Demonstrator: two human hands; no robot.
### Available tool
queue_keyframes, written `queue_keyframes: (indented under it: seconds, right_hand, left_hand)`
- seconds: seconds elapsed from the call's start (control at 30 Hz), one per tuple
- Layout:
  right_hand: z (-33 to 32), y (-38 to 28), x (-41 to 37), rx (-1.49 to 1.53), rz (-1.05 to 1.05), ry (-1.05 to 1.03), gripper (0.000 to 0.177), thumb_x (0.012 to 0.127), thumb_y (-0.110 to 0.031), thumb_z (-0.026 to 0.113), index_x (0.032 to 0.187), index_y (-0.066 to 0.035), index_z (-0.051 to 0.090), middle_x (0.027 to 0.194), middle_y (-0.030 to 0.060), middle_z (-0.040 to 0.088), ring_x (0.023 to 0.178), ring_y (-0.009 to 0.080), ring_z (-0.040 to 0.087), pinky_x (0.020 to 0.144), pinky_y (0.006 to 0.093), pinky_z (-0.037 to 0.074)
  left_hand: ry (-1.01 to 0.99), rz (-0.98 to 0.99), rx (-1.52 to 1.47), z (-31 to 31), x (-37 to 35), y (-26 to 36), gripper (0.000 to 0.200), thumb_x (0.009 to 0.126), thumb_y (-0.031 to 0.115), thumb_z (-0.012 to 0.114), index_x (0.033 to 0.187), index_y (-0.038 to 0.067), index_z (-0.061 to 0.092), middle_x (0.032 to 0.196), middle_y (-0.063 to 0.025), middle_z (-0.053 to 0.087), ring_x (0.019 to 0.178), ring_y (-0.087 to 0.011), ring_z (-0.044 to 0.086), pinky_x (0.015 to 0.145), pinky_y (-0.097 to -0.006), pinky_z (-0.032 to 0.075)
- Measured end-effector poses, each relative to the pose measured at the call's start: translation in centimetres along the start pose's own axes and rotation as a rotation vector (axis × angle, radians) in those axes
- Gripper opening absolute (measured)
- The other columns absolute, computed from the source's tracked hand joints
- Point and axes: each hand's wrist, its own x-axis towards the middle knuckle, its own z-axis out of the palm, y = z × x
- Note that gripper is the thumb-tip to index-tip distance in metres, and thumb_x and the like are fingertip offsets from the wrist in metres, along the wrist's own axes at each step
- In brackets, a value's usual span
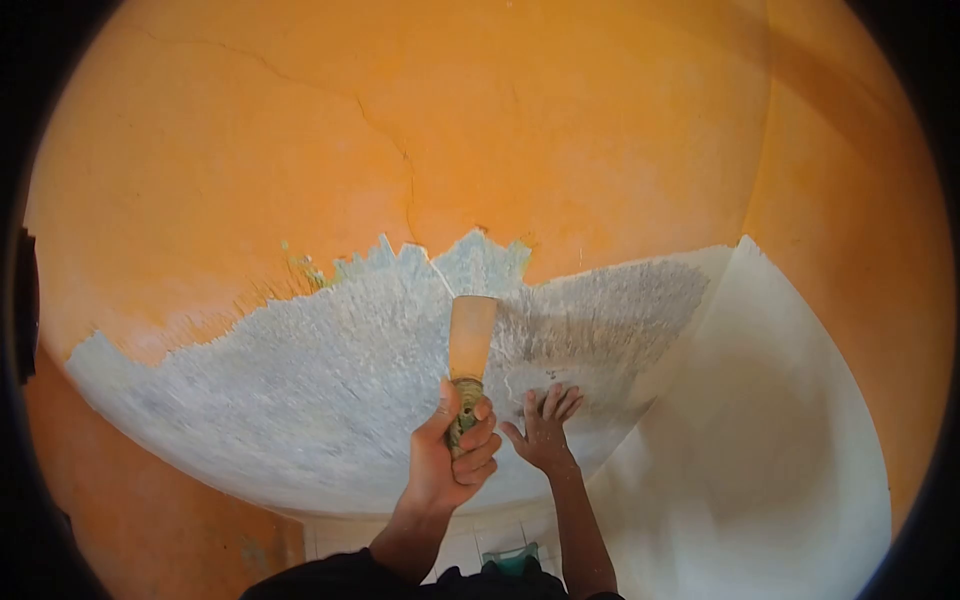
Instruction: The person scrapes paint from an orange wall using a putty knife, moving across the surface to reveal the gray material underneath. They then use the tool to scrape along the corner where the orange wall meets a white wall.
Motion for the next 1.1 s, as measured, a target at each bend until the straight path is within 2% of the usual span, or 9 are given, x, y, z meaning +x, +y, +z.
queue_keyframes:
  seconds: [0.3,0.33,0.43,0.6,0.67,0.77,0.9,1.0,1.1]
  right_hand:
    - [1.0,0.7,-0.7,-0.046,-0.029,0.012,0.089,0.084,-0.043,0.062,0.147,-0.007,0.009,0.148,0.0306,-0.018,0.129,0.0622,-0.018,0.095,0.076,-0.005]
    - [0.9,0.8,-1.2,-0.024,0.026,-0.097,0.091,0.084,-0.043,0.062,0.147,-0.007,0.008,0.147,0.0315,-0.018,0.128,0.0631,-0.017,0.095,0.0763,-0.005]
    - [0.0,0.7,-0.7,-0.014,-0.043,-0.043,0.092,0.083,-0.041,0.063,0.147,-0.007,0.007,0.146,0.0333,-0.018,0.127,0.0641,-0.018,0.094,0.0766,-0.007]
    - [1.4,1.4,-3.0,-0.017,0.024,-0.177,0.092,0.082,-0.042,0.063,0.147,-0.007,0.007,0.145,0.0349,-0.019,0.124,0.0667,-0.019,0.093,0.0777,-0.007]
    - [1.6,2.3,-2.2,-0.043,-0.06,-0.067,0.09,0.082,-0.04,0.061,0.146,-0.005,0.009,0.145,0.0357,-0.018,0.123,0.0682,-0.018,0.093,0.0779,-0.007]
    - [2.9,1.8,-3.1,0.061,0.117,-0.136,0.085,0.085,-0.042,0.057,0.145,-0.005,0.009,0.144,0.0347,-0.02,0.124,0.0672,-0.019,0.094,0.0763,-0.007]
    - [1.0,2.2,-1.6,-0.176,-0.088,-0.098,0.082,0.086,-0.042,0.056,0.144,-0.005,0.01,0.144,0.034,-0.021,0.124,0.0669,-0.019,0.095,0.0756,-0.006]
    - [2.5,2.8,-3.1,-0.009,0.019,-0.213,0.081,0.086,-0.039,0.057,0.145,-0.006,0.013,0.146,0.0336,-0.018,0.125,0.0666,-0.018,0.095,0.0757,-0.006]
    - [1.5,2.6,-2.8,0.031,0.008,-0.165,0.08,0.085,-0.037,0.058,0.145,-0.007,0.015,0.146,0.0336,-0.016,0.124,0.0674,-0.018,0.095,0.0762,-0.006]
  left_hand:
    - [0.0,0.074,-0.146,1.6,-1.1,-1.7,0.047,0.097,0.054,0.032,0.089,0.01,0.047,0.06,0.0038,0.036,0.04,-0.005,0.025,0.033,-0.0192,0.019]
    - [-0.007,0.103,-0.091,2.1,-0.2,-0.8,0.049,0.096,0.055,0.032,0.088,0.01,0.047,0.06,0.0037,0.036,0.039,-0.0047,0.025,0.033,-0.0187,0.019]
    - [0.032,0.175,-0.052,0.5,0.0,-1.4,0.049,0.096,0.056,0.032,0.088,0.009,0.046,0.06,0.0035,0.036,0.04,-0.0046,0.025,0.033,-0.0186,0.019]
    - [-0.008,0.209,-0.099,2.3,1.1,-1.8,0.05,0.095,0.057,0.034,0.087,0.009,0.046,0.06,0.004,0.034,0.041,-0.0043,0.023,0.034,-0.0202,0.019]
    - [0.023,0.179,-0.155,1.6,0.3,-3.0,0.05,0.095,0.058,0.034,0.086,0.01,0.045,0.06,0.0042,0.034,0.041,-0.0042,0.023,0.034,-0.0204,0.019]
    - [-0.001,0.141,-0.254,2.6,-0.1,-3.0,0.05,0.095,0.058,0.033,0.085,0.01,0.044,0.06,0.004,0.033,0.041,-0.0044,0.022,0.034,-0.0204,0.018]
    - [-0.054,0.152,-0.267,3.0,0.4,-3.4,0.05,0.094,0.059,0.033,0.084,0.011,0.044,0.06,0.0038,0.033,0.041,-0.0047,0.022,0.034,-0.0204,0.018]
    - [-0.074,0.139,-0.263,3.6,0.5,-2.9,0.051,0.095,0.058,0.032,0.085,0.01,0.045,0.059,0.0036,0.033,0.041,-0.0051,0.023,0.034,-0.0212,0.018]
    - [-0.014,0.207,-0.164,1.6,0.7,-3.4,0.051,0.095,0.058,0.031,0.084,0.01,0.045,0.058,0.0035,0.032,0.041,-0.0058,0.023,0.034,-0.0217,0.019]
